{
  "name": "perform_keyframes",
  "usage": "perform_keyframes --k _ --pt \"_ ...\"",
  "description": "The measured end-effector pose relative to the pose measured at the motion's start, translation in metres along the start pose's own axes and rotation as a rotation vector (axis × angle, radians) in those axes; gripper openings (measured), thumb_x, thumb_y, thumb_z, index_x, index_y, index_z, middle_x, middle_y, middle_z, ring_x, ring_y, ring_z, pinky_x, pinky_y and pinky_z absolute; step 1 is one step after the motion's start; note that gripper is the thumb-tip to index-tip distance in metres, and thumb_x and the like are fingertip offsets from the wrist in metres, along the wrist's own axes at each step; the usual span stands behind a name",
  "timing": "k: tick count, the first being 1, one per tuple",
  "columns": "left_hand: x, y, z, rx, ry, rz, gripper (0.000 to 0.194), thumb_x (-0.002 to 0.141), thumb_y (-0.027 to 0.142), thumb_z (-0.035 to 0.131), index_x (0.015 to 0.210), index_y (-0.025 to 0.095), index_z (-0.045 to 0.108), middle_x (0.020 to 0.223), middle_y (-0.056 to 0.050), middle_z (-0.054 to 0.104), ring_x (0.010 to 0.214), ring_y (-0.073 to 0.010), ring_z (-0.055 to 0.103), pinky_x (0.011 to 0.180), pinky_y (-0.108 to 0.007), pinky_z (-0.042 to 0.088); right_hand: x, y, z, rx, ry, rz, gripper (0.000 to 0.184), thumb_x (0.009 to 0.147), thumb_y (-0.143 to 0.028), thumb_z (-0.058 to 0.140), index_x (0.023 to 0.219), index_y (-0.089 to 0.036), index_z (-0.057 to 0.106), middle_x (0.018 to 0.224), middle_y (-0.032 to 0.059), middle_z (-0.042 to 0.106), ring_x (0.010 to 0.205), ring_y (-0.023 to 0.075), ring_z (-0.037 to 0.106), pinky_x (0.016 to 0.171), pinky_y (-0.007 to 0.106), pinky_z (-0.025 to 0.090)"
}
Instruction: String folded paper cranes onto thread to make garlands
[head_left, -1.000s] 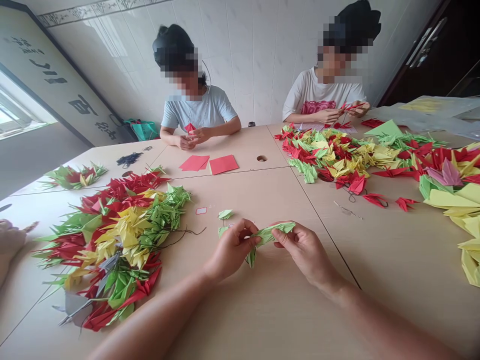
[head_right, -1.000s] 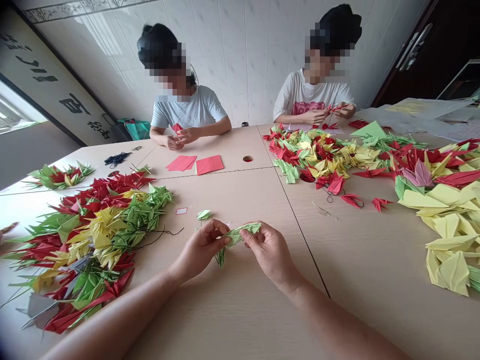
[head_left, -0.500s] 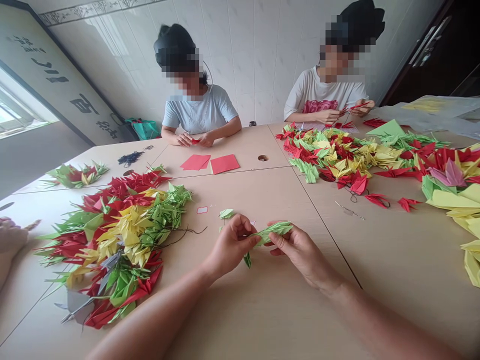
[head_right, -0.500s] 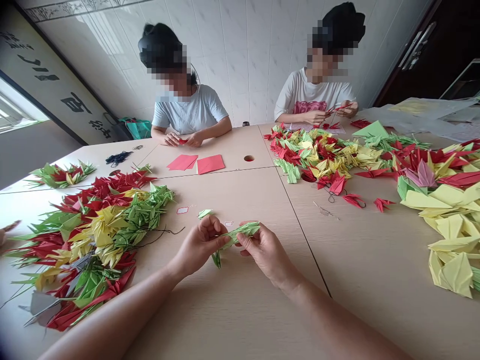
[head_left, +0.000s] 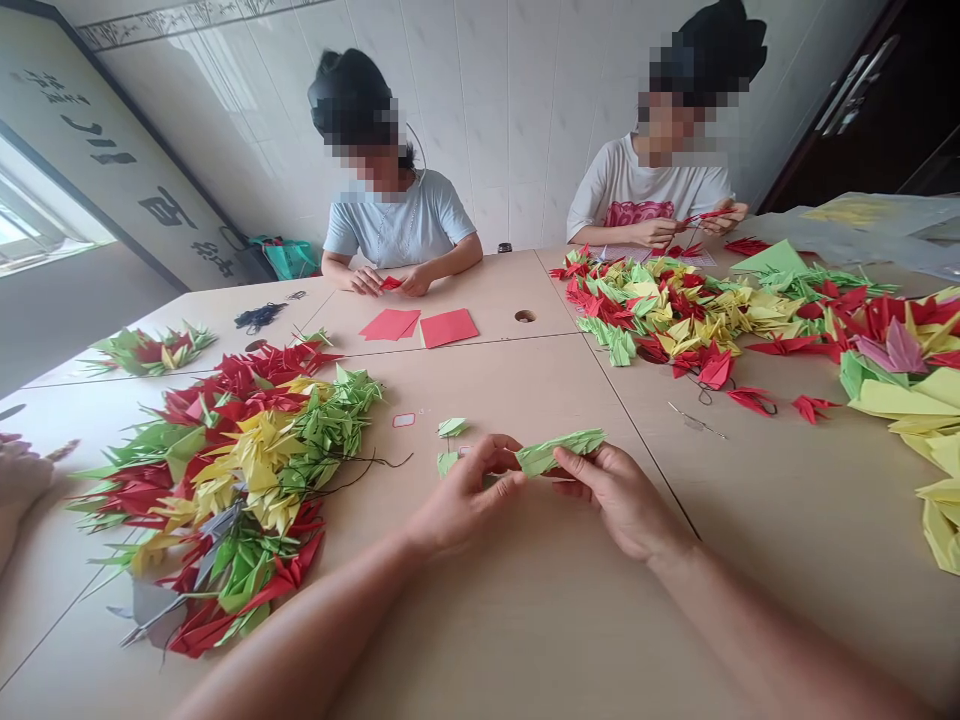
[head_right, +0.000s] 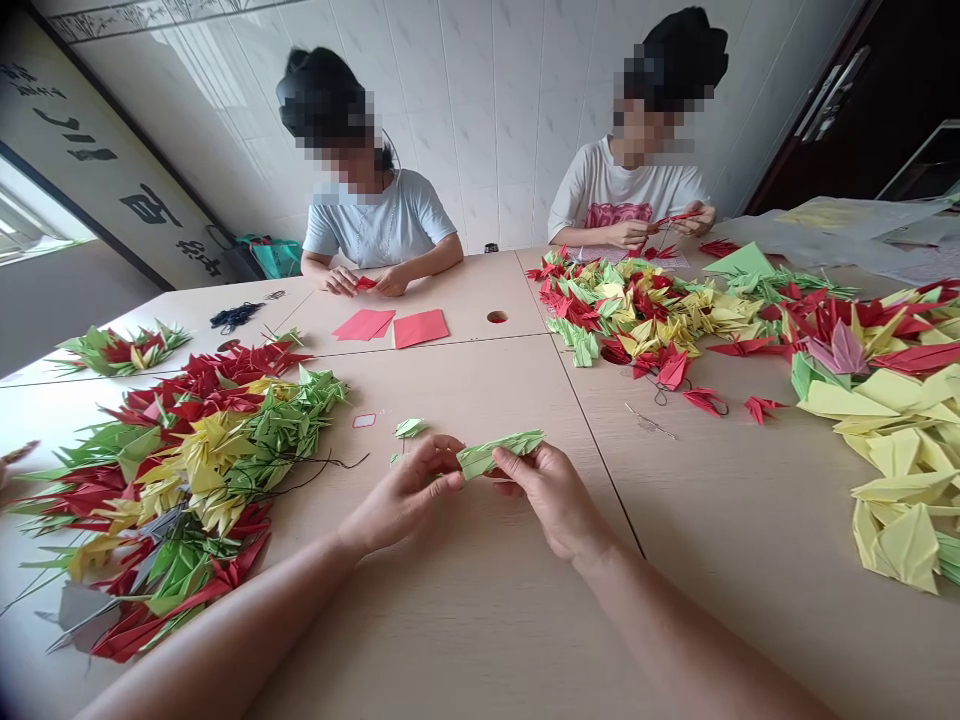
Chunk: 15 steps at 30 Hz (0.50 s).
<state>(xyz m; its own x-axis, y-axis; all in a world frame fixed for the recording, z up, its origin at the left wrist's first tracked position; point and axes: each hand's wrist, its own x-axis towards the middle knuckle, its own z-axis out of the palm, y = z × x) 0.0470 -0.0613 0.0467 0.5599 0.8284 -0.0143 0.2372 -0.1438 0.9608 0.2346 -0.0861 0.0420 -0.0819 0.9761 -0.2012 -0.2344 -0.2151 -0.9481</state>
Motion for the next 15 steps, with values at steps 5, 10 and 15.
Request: perform_keyframes --k 5,10,15 --pt "-0.002 0.003 -0.001 0.400 -0.013 0.090 0.044 0.065 0.012 0.054 0.108 0.023 0.051 0.104 -0.005 0.057 0.096 -0.0217 0.050 0.085 -0.034 0.040 0.001 -0.002 -0.004 0.056 0.000 0.014 0.029 0.072 -0.043 0.067 0.089 -0.019 0.066 0.097 0.0059 0.069 0.086 0.0199 0.064 0.070 0.030 0.052" --pt "0.000 -0.005 0.001 0.465 0.107 0.095 0.052 0.063 0.005 0.048 0.111 0.025 0.051 0.099 -0.004 0.060 0.093 -0.0219 0.052 0.083 -0.036 0.039 0.003 -0.001 -0.008 0.041 0.029 -0.006 0.028 0.073 -0.043 0.066 0.088 -0.020 0.066 0.097 0.0061 0.069 0.087 0.0209 0.064 0.071 0.032 0.053" --pt "0.001 -0.009 0.000 0.261 0.157 -0.014 0.038 0.072 0.012 0.049 0.108 0.025 0.051 0.085 -0.001 0.057 0.073 -0.0142 0.051 0.067 -0.027 0.041 0.004 -0.001 -0.011 0.024 0.074 -0.018 0.028 0.071 -0.044 0.067 0.087 -0.021 0.066 0.095 0.0057 0.069 0.086 0.0211 0.065 0.070 0.032 0.054"
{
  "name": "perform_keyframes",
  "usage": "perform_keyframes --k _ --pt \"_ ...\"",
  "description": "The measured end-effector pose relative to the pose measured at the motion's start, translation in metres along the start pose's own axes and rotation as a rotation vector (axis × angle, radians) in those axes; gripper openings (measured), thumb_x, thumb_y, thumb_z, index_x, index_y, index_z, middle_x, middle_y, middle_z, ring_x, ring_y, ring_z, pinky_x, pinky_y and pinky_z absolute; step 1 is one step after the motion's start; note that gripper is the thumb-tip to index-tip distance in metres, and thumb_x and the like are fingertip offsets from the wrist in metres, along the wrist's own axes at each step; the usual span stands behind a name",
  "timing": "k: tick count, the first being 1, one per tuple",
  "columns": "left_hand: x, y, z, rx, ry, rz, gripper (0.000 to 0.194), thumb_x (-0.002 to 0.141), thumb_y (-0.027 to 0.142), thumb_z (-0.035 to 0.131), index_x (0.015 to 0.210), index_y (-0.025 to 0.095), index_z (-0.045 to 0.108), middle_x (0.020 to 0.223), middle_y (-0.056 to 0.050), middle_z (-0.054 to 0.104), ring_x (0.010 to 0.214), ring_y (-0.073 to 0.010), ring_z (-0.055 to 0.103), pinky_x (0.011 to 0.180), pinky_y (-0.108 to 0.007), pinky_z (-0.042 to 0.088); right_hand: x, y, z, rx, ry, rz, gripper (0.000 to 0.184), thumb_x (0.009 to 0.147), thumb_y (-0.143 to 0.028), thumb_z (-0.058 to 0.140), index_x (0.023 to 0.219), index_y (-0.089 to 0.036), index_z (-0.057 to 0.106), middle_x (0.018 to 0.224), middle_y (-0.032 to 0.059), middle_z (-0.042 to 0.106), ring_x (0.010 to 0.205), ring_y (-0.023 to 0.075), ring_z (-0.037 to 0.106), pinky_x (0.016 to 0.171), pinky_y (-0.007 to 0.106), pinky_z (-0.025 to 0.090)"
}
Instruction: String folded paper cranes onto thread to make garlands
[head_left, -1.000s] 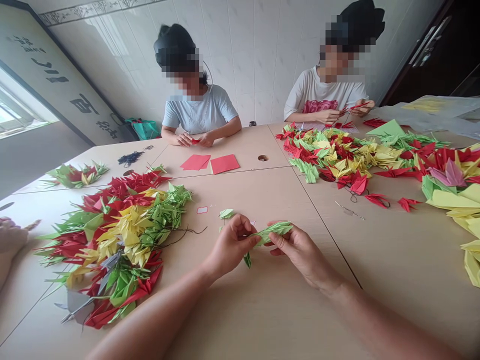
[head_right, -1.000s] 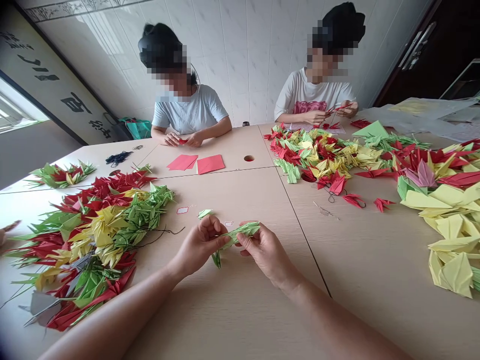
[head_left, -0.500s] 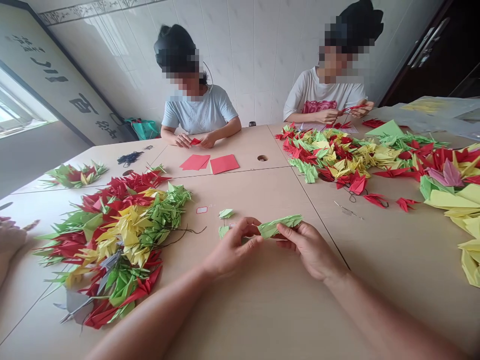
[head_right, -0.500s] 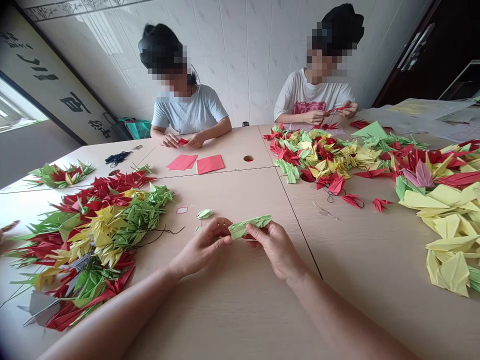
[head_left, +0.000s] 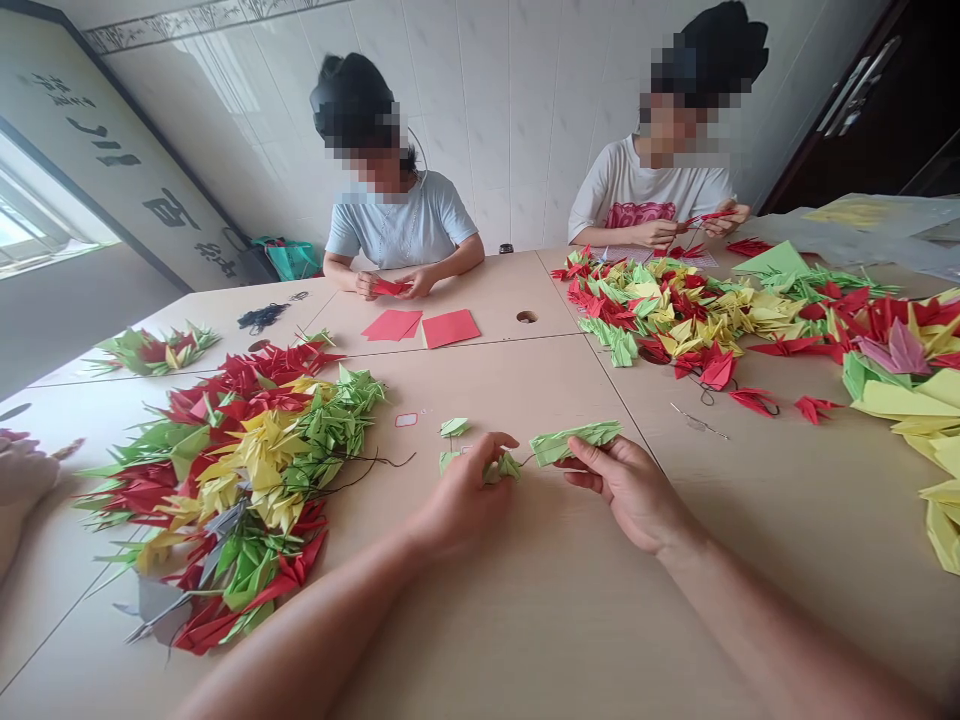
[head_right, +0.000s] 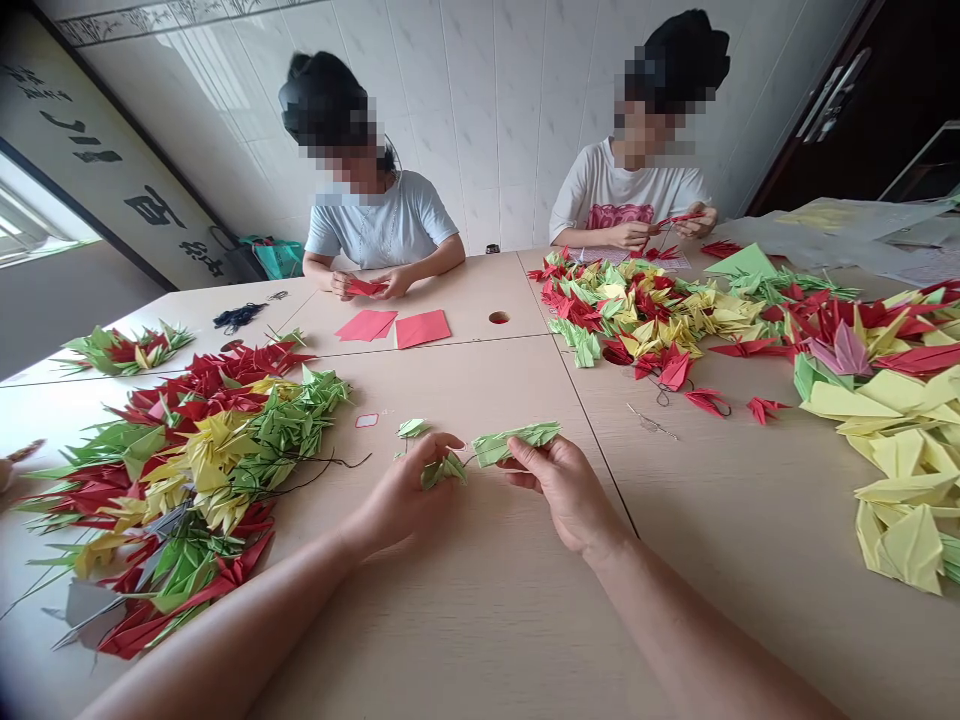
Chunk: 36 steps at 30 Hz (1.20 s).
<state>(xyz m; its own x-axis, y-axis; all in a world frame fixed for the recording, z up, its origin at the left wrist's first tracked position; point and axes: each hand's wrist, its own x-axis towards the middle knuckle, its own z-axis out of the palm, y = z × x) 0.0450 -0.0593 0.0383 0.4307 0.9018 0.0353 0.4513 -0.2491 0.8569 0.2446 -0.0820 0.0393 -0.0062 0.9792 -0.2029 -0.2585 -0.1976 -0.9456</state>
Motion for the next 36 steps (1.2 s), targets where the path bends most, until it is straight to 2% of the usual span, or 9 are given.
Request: perform_keyframes --k 5,9,14,21,26,36 --pt "0.0018 0.0009 0.0004 -0.321 -0.004 0.017 0.029 0.077 0.017 0.055 0.104 0.021 0.047 0.083 -0.002 0.056 0.076 -0.0122 0.052 0.069 -0.025 0.040 0.0006 0.0003 -0.0011 0.031 0.013 0.001 0.024 0.071 -0.041 0.068 0.085 -0.022 0.066 0.092 0.0037 0.070 0.084 0.0191 0.065 0.069 0.030 0.053" --pt "0.0049 0.0015 -0.0011 -0.552 0.004 -0.045 0.028 0.078 0.024 0.058 0.103 0.020 0.045 0.082 -0.001 0.055 0.074 -0.0110 0.052 0.066 -0.023 0.040 0.0008 -0.0006 -0.0023 0.045 0.036 -0.007 0.024 0.070 -0.042 0.069 0.084 -0.022 0.067 0.090 0.0033 0.070 0.084 0.0188 0.064 0.068 0.029 0.053" --pt "0.0059 0.0066 -0.0063 -0.745 -0.037 -0.072 0.029 0.078 0.024 0.060 0.101 0.021 0.042 0.086 -0.002 0.059 0.079 -0.0113 0.055 0.074 -0.027 0.043 0.0016 -0.0003 -0.0023 -0.028 0.056 0.003 0.027 0.070 -0.044 0.068 0.084 -0.021 0.066 0.092 0.0047 0.070 0.083 0.0193 0.064 0.068 0.030 0.053" --pt "0.0025 0.0085 -0.0053 -0.745 -0.124 -0.008 0.032 0.079 0.025 0.060 0.100 0.024 0.036 0.092 -0.002 0.060 0.076 -0.0102 0.055 0.074 -0.028 0.043 0.0013 -0.0003 -0.0025 -0.101 0.106 -0.082 0.030 0.071 -0.046 0.067 0.084 -0.019 0.065 0.089 0.0053 0.069 0.084 0.0187 0.063 0.072 0.032 0.052" --pt "0.0028 0.0074 -0.0020 -0.705 -0.166 0.012 0.027 0.079 0.024 0.061 0.096 0.021 0.040 0.098 -0.004 0.059 0.078 -0.0102 0.054 0.068 -0.024 0.041 -0.0006 -0.0040 -0.0002 -0.092 0.126 -0.122 0.031 0.070 -0.046 0.068 0.084 -0.018 0.065 0.085 0.0055 0.068 0.080 0.0183 0.062 0.071 0.031 0.052" --pt "0.0028 0.0047 0.0010 -0.640 -0.142 -0.022 0.028 0.076 0.022 0.063 0.094 0.020 0.041 0.088 -0.002 0.059 0.072 -0.0094 0.053 0.063 -0.023 0.043 -0.0027 -0.0054 0.0014 -0.186 0.063 -0.148 0.029 0.072 -0.044 0.067 0.081 -0.017 0.066 0.083 0.0051 0.067 0.075 0.0165 0.060 0.070 0.031 0.053"
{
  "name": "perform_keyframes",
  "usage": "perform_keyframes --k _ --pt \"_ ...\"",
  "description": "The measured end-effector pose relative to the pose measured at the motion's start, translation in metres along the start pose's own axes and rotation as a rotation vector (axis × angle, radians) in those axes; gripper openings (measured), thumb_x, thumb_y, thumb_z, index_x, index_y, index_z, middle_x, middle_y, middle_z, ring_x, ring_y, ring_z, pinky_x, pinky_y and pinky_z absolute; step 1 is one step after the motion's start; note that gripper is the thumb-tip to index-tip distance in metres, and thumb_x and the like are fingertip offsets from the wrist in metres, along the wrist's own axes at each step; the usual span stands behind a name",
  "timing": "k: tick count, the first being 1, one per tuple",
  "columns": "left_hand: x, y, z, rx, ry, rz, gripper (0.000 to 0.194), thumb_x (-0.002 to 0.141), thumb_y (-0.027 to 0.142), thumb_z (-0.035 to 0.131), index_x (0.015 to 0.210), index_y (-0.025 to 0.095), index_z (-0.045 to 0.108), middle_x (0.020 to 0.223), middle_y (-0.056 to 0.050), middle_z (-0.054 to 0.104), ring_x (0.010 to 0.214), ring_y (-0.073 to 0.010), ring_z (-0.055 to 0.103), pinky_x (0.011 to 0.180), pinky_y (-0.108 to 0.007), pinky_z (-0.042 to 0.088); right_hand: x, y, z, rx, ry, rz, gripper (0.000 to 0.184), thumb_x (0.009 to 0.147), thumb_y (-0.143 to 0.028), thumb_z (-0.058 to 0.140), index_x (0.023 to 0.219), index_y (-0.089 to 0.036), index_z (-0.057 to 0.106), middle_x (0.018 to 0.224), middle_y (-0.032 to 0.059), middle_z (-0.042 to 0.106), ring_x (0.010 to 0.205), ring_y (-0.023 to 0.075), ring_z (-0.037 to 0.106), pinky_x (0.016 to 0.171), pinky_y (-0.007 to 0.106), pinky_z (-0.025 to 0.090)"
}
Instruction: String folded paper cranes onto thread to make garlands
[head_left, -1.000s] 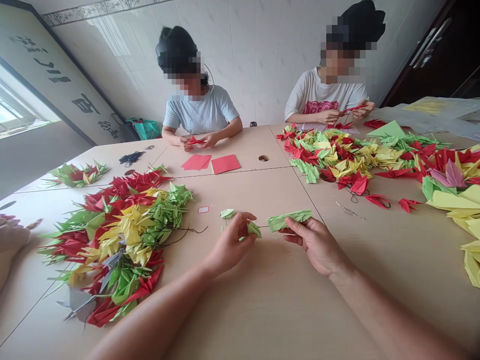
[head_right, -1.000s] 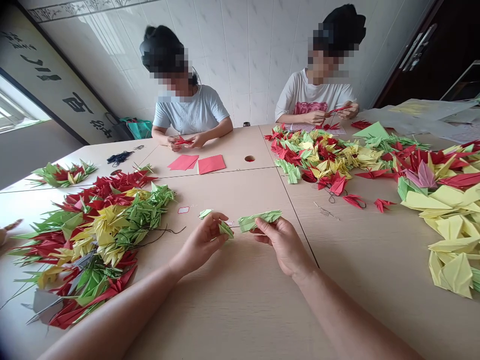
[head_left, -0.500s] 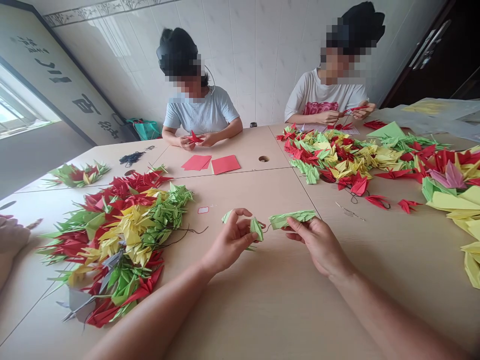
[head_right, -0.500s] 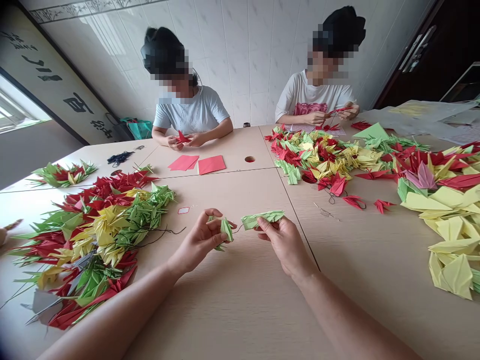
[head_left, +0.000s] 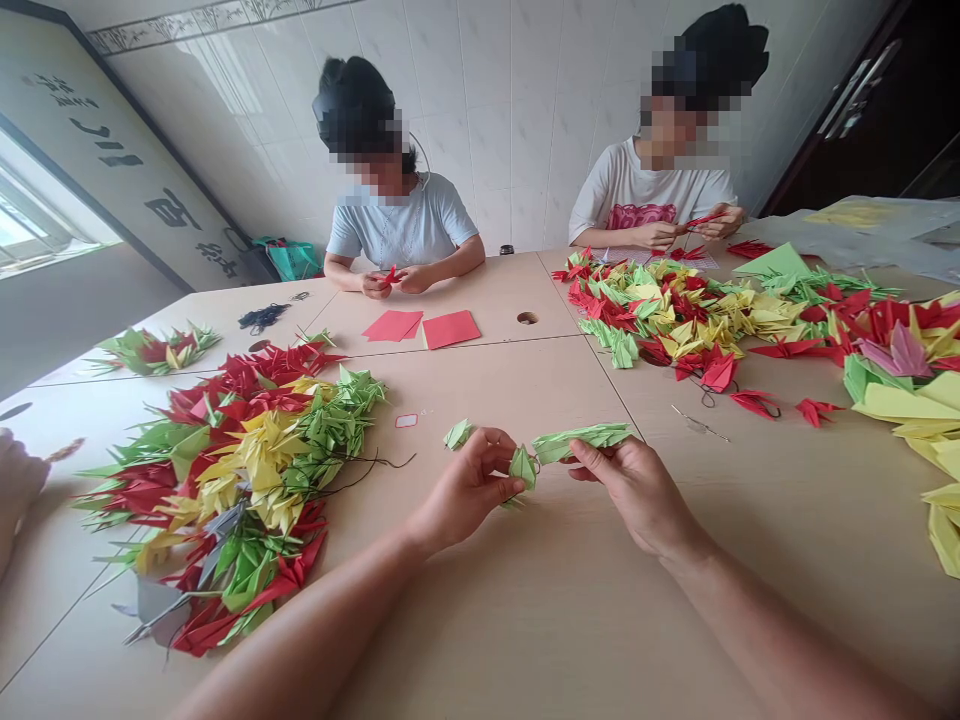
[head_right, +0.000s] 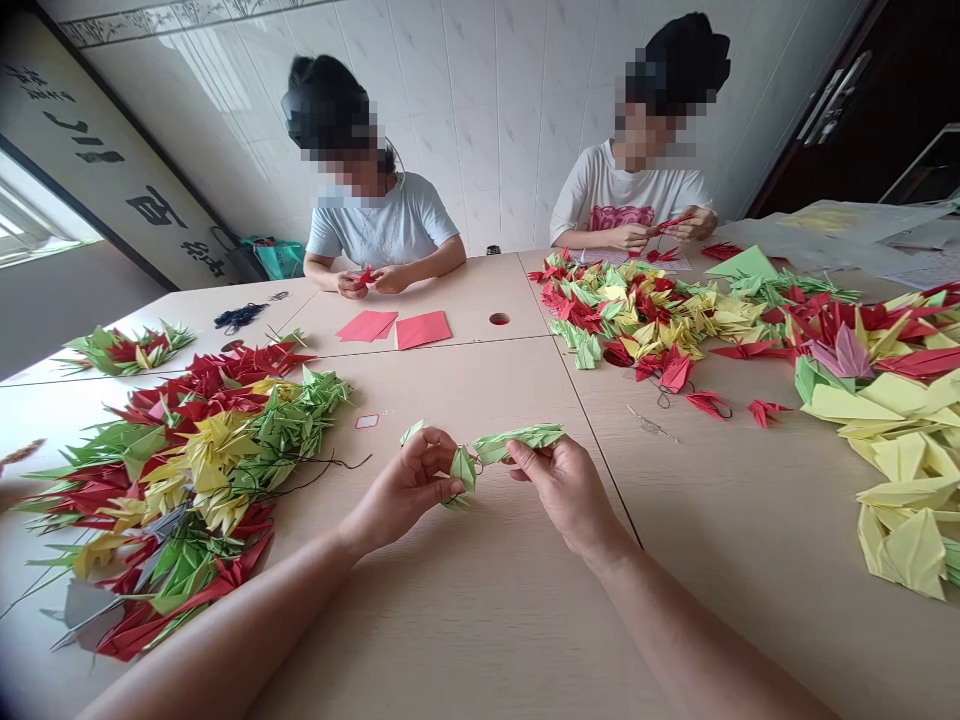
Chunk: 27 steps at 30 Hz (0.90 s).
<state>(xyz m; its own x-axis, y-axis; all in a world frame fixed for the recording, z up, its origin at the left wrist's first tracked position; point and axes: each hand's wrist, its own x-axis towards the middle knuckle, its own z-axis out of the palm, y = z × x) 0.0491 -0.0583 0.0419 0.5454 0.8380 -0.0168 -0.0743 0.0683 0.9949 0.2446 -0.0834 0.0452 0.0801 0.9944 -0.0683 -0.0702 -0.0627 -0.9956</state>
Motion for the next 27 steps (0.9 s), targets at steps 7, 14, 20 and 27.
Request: perform_keyframes --k 7,14,20,27 --pt "0.0019 -0.0028 -0.0008 0.016 -0.013 0.001 0.021 0.076 0.022 0.063 0.087 0.018 0.046 0.081 0.000 0.057 0.072 -0.0095 0.053 0.065 -0.025 0.046 0.0000 -0.0007 -0.0013 -0.012 -0.079 -0.031 0.026 0.075 -0.042 0.065 0.079 -0.016 0.065 0.080 0.0036 0.064 0.076 0.0157 0.059 0.070 0.029 0.053" --pt "0.0023 -0.0029 -0.0036 0.130 -0.027 -0.033 0.014 0.078 0.024 0.061 0.086 0.015 0.054 0.078 -0.001 0.055 0.071 -0.0097 0.053 0.066 -0.025 0.045 0.0016 -0.0024 -0.0031 -0.064 -0.095 -0.080 0.024 0.077 -0.040 0.063 0.078 -0.016 0.063 0.080 0.0031 0.062 0.077 0.0155 0.058 0.068 0.029 0.053" --pt "0.0022 -0.0022 -0.0040 0.134 -0.011 -0.064 0.017 0.076 0.026 0.062 0.088 0.016 0.055 0.082 -0.002 0.057 0.072 -0.0103 0.053 0.067 -0.025 0.045 0.0003 -0.0022 -0.0045 -0.094 -0.105 -0.097 0.024 0.078 -0.041 0.061 0.079 -0.017 0.063 0.080 0.0024 0.061 0.076 0.0151 0.057 0.069 0.029 0.053" --pt "0.0004 -0.0050 -0.0032 0.255 -0.038 -0.020 0.010 0.079 0.024 0.058 0.079 0.016 0.051 0.078 0.000 0.055 0.070 -0.0090 0.049 0.064 -0.023 0.040 0.0007 -0.0006 -0.0058 -0.134 -0.123 -0.061 0.026 0.076 -0.043 0.062 0.081 -0.017 0.061 0.081 0.0035 0.061 0.078 0.0170 0.057 0.070 0.031 0.053"
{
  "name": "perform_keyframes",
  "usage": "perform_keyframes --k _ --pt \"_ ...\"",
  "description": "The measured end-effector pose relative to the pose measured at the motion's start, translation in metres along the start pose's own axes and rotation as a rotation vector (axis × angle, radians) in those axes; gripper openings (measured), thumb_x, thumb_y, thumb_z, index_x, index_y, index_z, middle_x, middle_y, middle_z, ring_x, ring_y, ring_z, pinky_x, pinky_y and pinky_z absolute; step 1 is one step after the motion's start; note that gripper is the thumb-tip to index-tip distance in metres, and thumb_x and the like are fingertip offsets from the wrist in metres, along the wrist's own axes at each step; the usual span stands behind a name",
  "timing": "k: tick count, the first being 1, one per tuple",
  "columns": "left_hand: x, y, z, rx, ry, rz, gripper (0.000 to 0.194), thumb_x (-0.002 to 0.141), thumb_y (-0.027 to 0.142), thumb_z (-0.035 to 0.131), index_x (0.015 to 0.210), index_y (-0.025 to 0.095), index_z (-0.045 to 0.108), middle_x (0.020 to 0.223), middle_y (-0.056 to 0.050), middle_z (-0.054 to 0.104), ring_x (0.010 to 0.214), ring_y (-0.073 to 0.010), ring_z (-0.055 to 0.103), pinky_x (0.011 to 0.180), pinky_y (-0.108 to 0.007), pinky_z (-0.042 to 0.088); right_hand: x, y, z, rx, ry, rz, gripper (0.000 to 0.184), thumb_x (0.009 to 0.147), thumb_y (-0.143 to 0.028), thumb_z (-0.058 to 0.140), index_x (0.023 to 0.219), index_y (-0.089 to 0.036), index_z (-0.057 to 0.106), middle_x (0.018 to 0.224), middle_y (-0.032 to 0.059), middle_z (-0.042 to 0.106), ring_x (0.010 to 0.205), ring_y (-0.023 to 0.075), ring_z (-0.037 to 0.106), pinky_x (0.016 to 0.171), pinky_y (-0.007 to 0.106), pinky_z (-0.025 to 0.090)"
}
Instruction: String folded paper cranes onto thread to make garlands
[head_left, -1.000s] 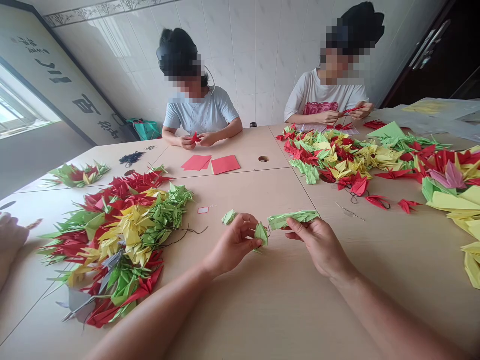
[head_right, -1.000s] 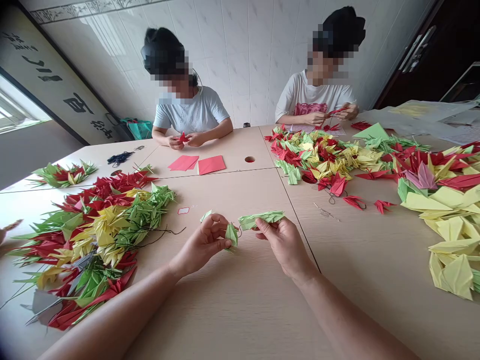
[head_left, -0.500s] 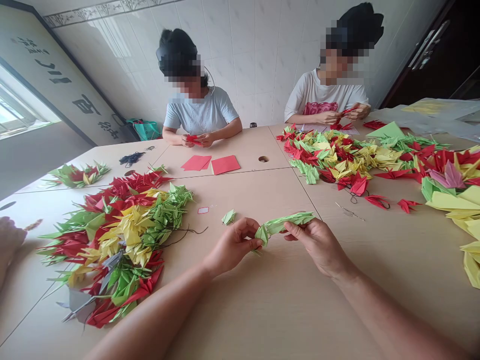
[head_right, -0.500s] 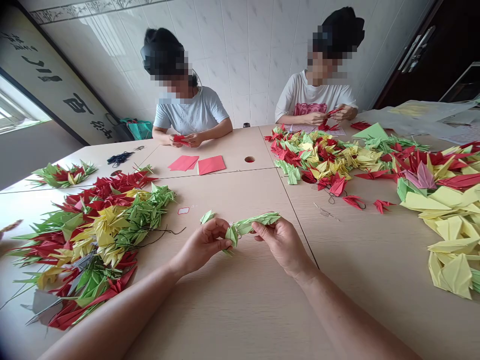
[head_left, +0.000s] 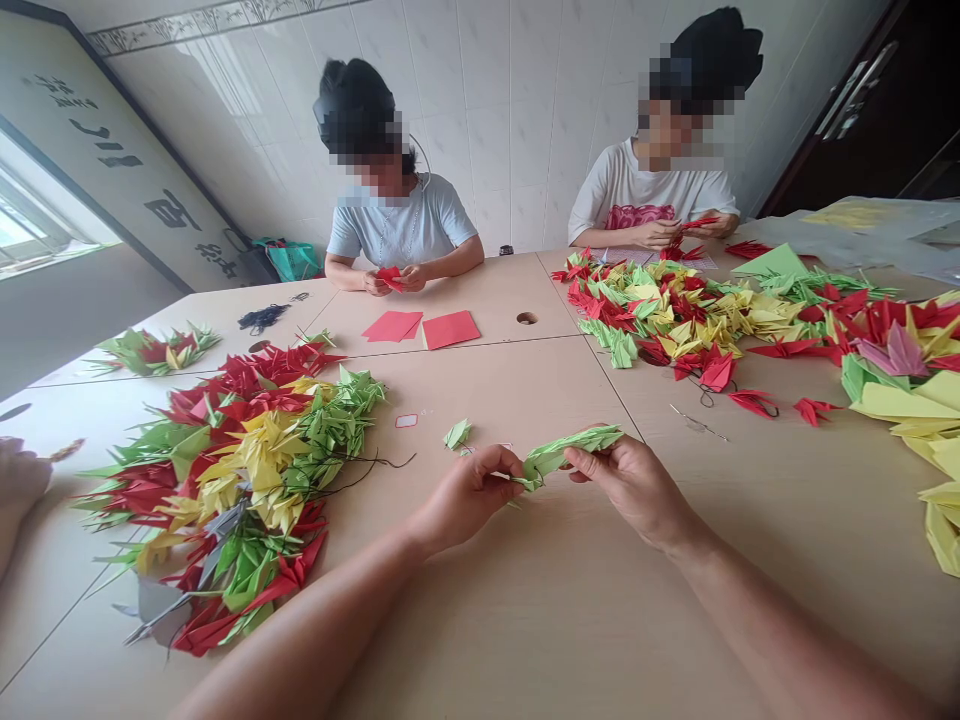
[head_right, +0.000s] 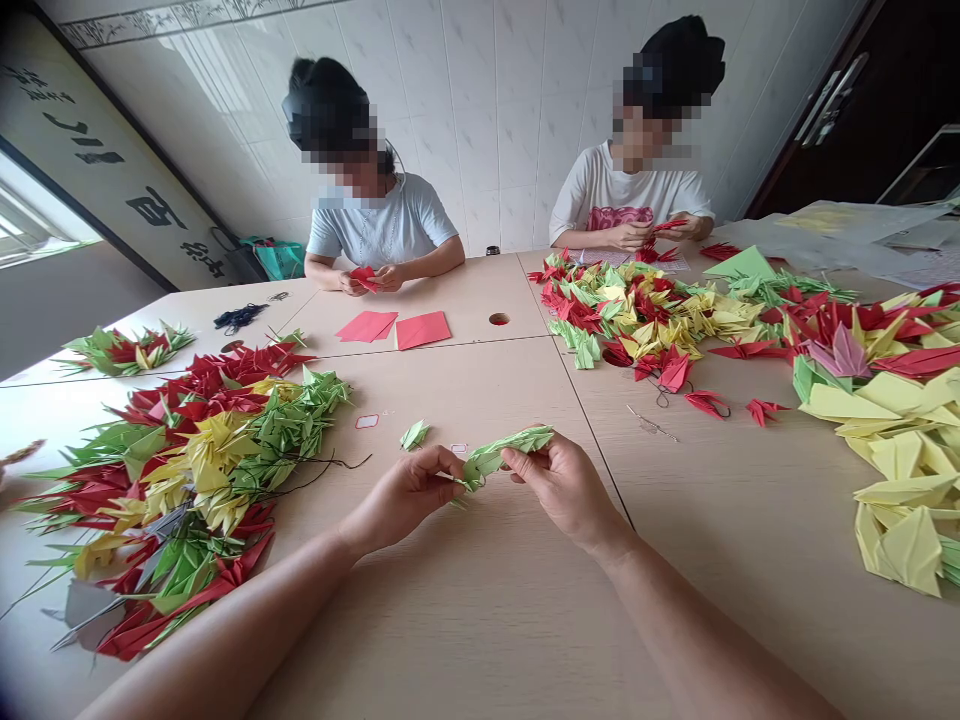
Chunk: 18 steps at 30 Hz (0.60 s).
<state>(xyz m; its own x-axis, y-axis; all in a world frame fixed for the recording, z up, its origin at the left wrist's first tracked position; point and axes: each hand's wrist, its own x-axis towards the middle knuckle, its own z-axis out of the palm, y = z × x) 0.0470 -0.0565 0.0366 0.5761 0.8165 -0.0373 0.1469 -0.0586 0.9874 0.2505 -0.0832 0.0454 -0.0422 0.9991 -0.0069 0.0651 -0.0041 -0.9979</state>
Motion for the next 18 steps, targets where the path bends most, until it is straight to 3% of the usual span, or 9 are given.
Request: perform_keyframes --k 7,18 --pt "-0.003 0.003 0.000 0.208 -0.014 0.082 0.006 0.083 0.024 0.050 0.083 0.018 0.051 0.075 0.001 0.052 0.068 -0.0099 0.043 0.061 -0.022 0.035 0.001 0.004 -0.004 -0.150 -0.061 -0.013 0.027 0.078 -0.044 0.060 0.078 -0.017 0.059 0.074 0.0024 0.060 0.072 0.0169 0.057 0.069 0.032 0.050" --pt "-0.003 0.003 0.004 0.152 0.022 0.061 0.014 0.081 0.030 0.053 0.082 0.022 0.042 0.071 0.002 0.054 0.066 -0.0117 0.046 0.061 -0.024 0.038 -0.004 -0.002 0.007 -0.049 -0.129 0.019 0.026 0.077 -0.043 0.061 0.077 -0.018 0.059 0.073 0.0009 0.060 0.072 0.0163 0.059 0.067 0.030 0.050"
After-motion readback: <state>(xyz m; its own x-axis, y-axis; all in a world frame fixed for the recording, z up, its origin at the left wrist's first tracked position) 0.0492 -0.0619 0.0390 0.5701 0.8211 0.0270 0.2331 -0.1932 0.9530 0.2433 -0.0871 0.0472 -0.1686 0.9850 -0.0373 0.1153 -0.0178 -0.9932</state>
